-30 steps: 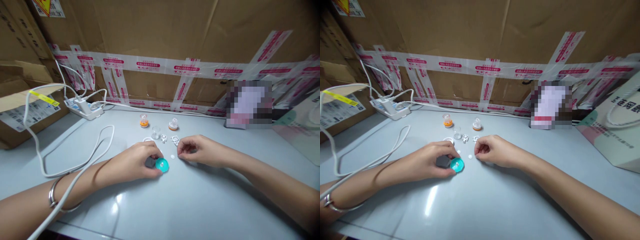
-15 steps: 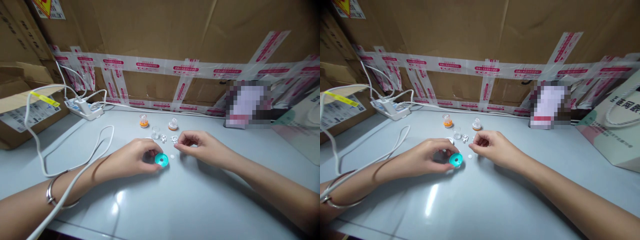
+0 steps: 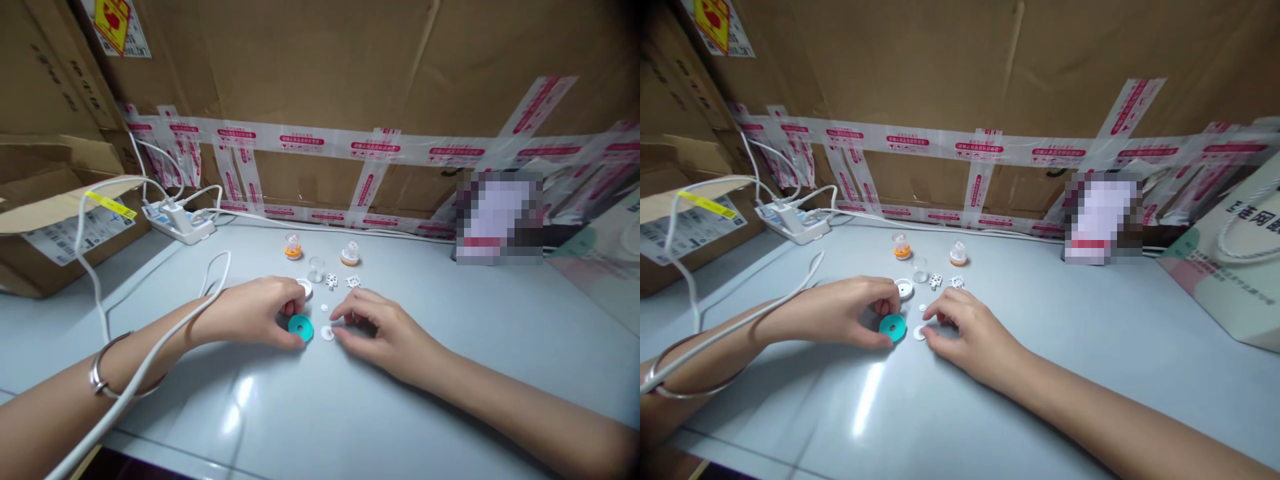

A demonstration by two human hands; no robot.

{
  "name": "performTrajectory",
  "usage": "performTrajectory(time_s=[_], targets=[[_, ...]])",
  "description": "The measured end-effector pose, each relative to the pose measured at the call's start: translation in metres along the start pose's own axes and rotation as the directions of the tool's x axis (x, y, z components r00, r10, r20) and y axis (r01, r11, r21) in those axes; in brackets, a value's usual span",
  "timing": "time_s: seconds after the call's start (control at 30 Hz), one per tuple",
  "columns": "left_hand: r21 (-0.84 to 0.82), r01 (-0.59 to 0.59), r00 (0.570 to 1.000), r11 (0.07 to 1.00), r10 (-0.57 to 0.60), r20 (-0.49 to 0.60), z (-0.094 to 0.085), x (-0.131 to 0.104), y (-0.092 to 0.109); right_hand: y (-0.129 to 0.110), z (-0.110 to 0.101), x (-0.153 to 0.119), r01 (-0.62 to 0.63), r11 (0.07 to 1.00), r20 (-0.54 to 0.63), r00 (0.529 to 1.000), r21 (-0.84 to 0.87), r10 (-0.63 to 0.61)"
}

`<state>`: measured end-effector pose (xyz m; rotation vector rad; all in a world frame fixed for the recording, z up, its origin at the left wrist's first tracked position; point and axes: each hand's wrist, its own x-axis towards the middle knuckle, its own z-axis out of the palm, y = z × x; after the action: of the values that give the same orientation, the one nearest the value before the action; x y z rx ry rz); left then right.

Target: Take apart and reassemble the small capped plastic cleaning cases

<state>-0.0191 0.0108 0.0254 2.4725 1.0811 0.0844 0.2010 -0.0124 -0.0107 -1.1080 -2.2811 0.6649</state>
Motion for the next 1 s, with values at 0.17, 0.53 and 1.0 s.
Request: performTrajectory(time_s=[0.17,0.53,1.0], targets=[[0.007,-0.009,1.000,1.000,0.009,0.019,0.002,0.001,-0.001,-0.001,0.008,-0.001,0.059,0.996,0.005,0.998,-0.065,-0.058],[-0.043,-0.072,0.997,0.997,0.072,0.000,0.005,-0.003,-0.002,-0.007,0.006,-0.003,0.065,0.994,0.052,0.997,-0.086,-0.060],[-0.040,-0.118,0.993,0.992,0.119,0.005,0.003,-0.007,-0.001,-0.007,0.005,-0.010,0.029,0.992,-0.016,0.999,-0.119,-0.032]])
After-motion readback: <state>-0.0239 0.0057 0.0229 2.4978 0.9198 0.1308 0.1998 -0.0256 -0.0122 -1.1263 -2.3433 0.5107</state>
